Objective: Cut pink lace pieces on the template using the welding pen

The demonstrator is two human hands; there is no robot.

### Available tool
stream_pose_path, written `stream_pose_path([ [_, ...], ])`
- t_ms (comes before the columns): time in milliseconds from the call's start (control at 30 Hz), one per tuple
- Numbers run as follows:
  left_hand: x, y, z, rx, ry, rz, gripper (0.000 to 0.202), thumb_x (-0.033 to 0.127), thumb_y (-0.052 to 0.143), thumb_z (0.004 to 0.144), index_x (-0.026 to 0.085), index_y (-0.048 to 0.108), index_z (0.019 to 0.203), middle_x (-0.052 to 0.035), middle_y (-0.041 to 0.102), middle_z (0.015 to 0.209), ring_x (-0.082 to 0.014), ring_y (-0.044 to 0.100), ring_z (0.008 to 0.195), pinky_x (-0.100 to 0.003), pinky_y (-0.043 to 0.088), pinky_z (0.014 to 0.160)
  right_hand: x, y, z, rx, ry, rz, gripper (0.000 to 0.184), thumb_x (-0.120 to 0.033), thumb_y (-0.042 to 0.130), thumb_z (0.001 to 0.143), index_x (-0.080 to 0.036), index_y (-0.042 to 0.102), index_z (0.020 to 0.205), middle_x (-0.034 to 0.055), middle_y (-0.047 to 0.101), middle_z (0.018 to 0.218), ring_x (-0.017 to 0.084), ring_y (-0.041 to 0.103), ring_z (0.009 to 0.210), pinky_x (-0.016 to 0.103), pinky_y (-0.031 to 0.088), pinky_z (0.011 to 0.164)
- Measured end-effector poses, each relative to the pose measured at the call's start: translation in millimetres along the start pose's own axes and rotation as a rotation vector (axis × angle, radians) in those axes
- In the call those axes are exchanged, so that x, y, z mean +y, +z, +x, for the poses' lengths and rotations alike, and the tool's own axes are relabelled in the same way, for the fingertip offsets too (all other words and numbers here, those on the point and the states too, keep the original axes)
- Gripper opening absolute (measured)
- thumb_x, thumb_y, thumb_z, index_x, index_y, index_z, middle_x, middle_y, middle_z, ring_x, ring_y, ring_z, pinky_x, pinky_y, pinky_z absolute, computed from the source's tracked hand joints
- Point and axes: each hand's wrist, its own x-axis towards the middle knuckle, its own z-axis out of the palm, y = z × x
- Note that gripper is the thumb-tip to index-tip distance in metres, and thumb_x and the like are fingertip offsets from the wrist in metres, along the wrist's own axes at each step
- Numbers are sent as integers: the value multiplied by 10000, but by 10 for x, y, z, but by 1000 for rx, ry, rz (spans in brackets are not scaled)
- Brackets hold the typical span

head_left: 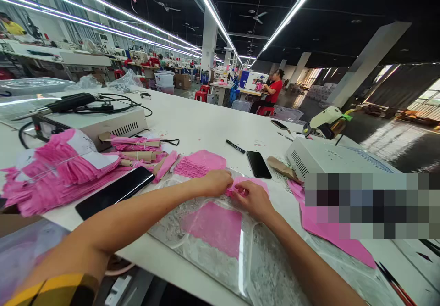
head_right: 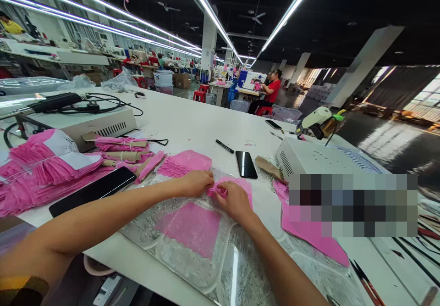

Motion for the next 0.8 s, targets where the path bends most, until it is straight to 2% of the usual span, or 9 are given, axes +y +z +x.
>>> stream_pose_path([
  [200,-24,20,-13,61,8,-17,286,331,571,954,152,583,1177,-87,609,1162,-196,626,981,-393,549,840,41,84,85,20,-21,71,180,-247,528,764,-223,691,691,18,680,722,157,576,676,277,406,641],
  [367,62,76,-70,188,14,-6,249,313,572,954,145,600,1136,-84,611,1160,-203,616,1019,-408,536,871,80,52,107,53,45,184,177,-276,539,787,-202,688,726,6,687,695,146,603,658,274,434,639],
  [500,111,208,-107,190,61,16,205,294,575,952,138,621,1076,-74,629,1116,-199,619,1011,-413,528,884,132,-46,131,77,132,252,134,-283,636,804,-162,645,746,-22,643,661,110,591,623,268,471,646],
  [600,108,264,-115,166,40,25,241,316,579,950,137,610,1109,-74,630,1107,-196,628,982,-408,537,863,203,-178,132,112,209,299,147,-287,659,803,-152,625,752,-44,604,613,98,568,564,262,477,607],
  [700,153,237,-110,171,-15,23,251,329,572,954,141,608,1115,-77,628,1114,-197,627,983,-409,535,865,263,-296,106,130,268,357,113,-266,636,793,-160,634,755,-46,594,568,111,579,530,257,475,566],
  [800,276,192,-58,216,-96,10,296,362,578,946,143,599,1143,-89,611,1162,-222,605,1053,-442,514,908,271,-317,75,113,298,394,150,-294,633,838,-148,629,805,-44,602,616,99,584,553,248,491,571],
])
